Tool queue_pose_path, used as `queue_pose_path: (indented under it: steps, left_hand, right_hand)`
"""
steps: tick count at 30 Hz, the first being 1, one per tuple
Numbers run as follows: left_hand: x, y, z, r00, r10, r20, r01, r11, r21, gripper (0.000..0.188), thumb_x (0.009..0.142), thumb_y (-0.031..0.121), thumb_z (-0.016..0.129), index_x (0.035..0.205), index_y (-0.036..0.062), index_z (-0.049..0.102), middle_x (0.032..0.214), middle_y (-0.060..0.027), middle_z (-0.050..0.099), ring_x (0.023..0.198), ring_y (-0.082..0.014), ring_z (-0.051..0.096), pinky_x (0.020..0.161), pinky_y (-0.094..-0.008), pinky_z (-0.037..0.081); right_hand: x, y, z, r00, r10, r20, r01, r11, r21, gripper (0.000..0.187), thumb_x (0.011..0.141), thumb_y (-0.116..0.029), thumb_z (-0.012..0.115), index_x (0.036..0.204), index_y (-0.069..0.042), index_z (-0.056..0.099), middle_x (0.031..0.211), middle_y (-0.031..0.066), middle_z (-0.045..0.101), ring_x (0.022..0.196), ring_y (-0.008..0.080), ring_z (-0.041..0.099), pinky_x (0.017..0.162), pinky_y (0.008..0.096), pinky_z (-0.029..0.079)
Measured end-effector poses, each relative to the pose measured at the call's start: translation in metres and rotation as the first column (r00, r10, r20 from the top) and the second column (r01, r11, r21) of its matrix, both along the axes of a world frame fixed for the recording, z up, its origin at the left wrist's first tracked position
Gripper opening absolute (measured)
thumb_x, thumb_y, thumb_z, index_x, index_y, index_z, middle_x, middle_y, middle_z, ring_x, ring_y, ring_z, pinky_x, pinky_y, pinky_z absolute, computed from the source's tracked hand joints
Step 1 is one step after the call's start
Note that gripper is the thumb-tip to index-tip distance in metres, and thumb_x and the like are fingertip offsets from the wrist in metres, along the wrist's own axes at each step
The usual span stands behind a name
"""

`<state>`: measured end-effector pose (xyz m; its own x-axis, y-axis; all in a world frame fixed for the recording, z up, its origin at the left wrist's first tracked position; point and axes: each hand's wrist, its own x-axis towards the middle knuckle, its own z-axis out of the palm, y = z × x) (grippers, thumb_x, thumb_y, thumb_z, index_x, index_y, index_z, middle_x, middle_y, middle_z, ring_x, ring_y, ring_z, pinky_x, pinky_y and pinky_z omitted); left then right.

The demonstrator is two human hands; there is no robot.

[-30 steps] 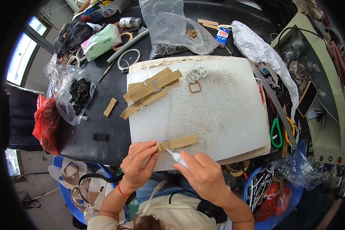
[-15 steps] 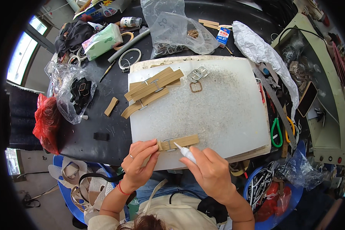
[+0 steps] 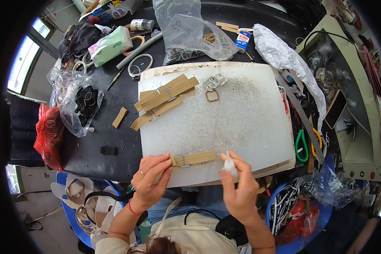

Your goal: The person assembles small rectangular fabric pieces with metal buckles. They pick up a buckle and a fabric strip, thread the fabric through the buckle, and apply glue from a small bottle to secure the connection. The person repeats this process for multiple units, stacking the finished pieces on the work surface.

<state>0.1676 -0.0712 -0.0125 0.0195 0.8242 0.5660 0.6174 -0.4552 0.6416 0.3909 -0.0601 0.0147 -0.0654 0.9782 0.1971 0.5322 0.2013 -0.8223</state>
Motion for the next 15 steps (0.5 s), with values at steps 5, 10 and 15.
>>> queue_pose_path:
  steps: [5,10,15]
  left_hand:
    - [0.000,0.000,-0.001,1.000,-0.004,0.006,0.004,1.000,0.002,0.030,0.070,-0.008,0.076,0.099,-0.0017,0.070,0.103,-0.0159,0.070,0.085,-0.0277,0.068,0.079,-0.0351,0.052]
    - [-0.002,0.000,0.000,0.999,-0.028,-0.035,0.028,1.000,0.009,0.031,0.073,-0.005,0.075,0.103,0.0005,0.070,0.106,-0.0123,0.069,0.088,-0.0251,0.067,0.080,-0.0349,0.051]
    - [-0.004,0.000,0.001,0.990,-0.067,-0.128,0.067,0.998,-0.008,0.034,0.073,-0.002,0.073,0.107,0.0020,0.070,0.112,-0.0089,0.067,0.095,-0.0229,0.065,0.082,-0.0356,0.048]
  right_hand:
    - [-0.010,0.000,-0.013,0.986,0.078,0.147,-0.107,0.973,0.202,0.026,0.097,-0.017,0.057,0.110,0.003,0.048,0.117,0.0229,0.066,0.115,0.0367,0.058,0.094,0.0435,0.042]
    - [-0.023,0.005,-0.012,0.955,0.246,0.163,-0.292,0.868,0.402,0.028,0.096,-0.022,0.059,0.111,0.000,0.048,0.118,0.0211,0.065,0.115,0.0369,0.058,0.092,0.0470,0.045]
    - [-0.028,0.017,-0.020,0.902,0.404,0.154,-0.432,0.820,0.375,0.032,0.096,-0.024,0.059,0.112,0.001,0.047,0.119,0.0221,0.064,0.115,0.0387,0.060,0.096,0.0486,0.046]
